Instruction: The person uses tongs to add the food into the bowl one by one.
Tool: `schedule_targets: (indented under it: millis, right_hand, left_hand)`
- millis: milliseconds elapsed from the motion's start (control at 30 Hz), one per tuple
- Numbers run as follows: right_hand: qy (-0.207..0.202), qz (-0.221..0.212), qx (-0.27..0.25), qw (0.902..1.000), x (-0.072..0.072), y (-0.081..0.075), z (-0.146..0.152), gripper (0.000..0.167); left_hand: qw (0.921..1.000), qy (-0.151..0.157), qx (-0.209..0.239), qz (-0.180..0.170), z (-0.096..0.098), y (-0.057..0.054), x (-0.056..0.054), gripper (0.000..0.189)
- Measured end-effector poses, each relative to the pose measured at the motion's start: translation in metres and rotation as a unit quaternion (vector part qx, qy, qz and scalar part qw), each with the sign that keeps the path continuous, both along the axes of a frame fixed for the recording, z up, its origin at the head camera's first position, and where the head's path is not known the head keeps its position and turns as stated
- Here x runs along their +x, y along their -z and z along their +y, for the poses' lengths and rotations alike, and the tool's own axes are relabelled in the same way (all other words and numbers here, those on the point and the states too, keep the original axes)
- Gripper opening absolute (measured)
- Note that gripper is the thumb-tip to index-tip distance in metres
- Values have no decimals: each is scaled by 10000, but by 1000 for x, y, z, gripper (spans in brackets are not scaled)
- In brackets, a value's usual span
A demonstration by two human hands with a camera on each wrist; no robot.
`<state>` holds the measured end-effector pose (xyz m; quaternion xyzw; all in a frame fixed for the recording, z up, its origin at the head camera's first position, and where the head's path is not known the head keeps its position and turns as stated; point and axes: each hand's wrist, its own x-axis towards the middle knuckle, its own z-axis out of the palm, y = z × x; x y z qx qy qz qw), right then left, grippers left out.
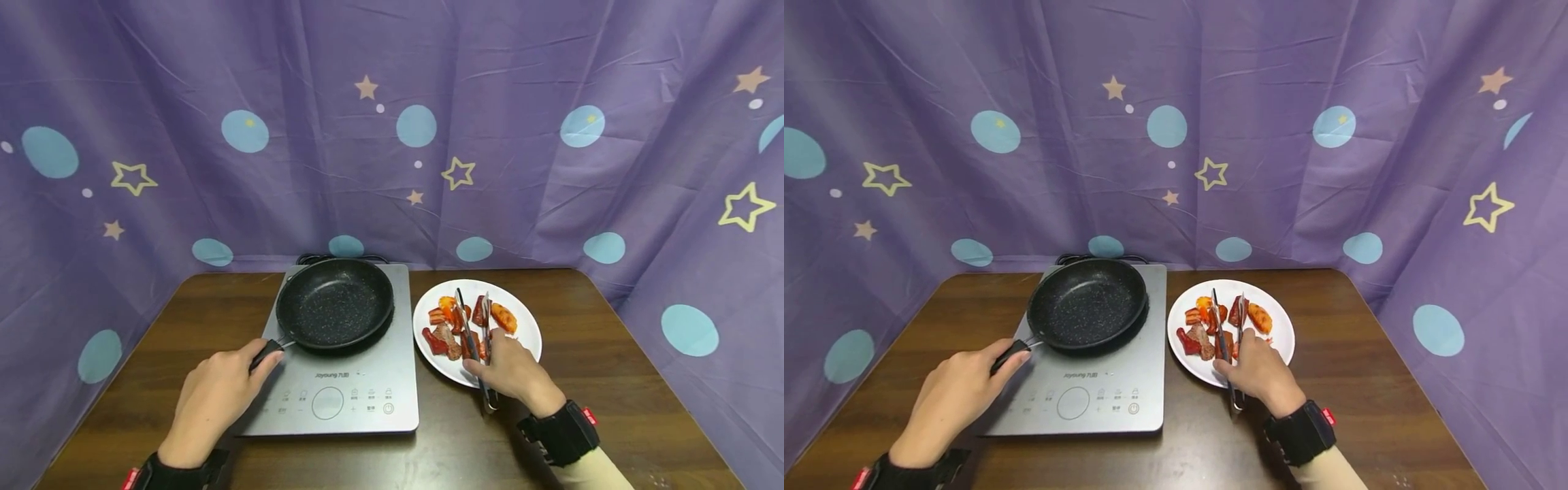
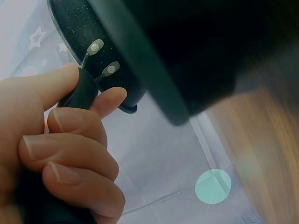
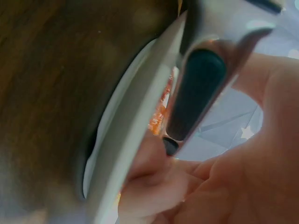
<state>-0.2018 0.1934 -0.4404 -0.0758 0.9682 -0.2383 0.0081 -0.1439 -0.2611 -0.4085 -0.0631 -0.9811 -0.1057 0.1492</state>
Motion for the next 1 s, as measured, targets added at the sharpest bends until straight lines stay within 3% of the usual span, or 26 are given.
schedule_targets:
  millis: [133,400,600,767,1000]
  right_hand:
    - [5,-5,82,10000,-2,1,-1,67]
    - [-60,248,100,9996,-5,5,8,47]
    - [-83,212,247,9994,-7,-1,16,39]
    - [35,57,551,9985,-5,-17,24,46]
    - [-160,189,581,9980,-4,-28,37,59]
  left_hand:
    - [10000,5,-40,56,0,1,0,43]
    - [10000,-36,-28,21,-1,1,-1,43]
    - [10000,-31,-12,-30,0,0,-1,45]
    - [10000,-20,0,-12,0,-1,0,44]
    - [10000,-17,-37,40,0,-1,-1,41]
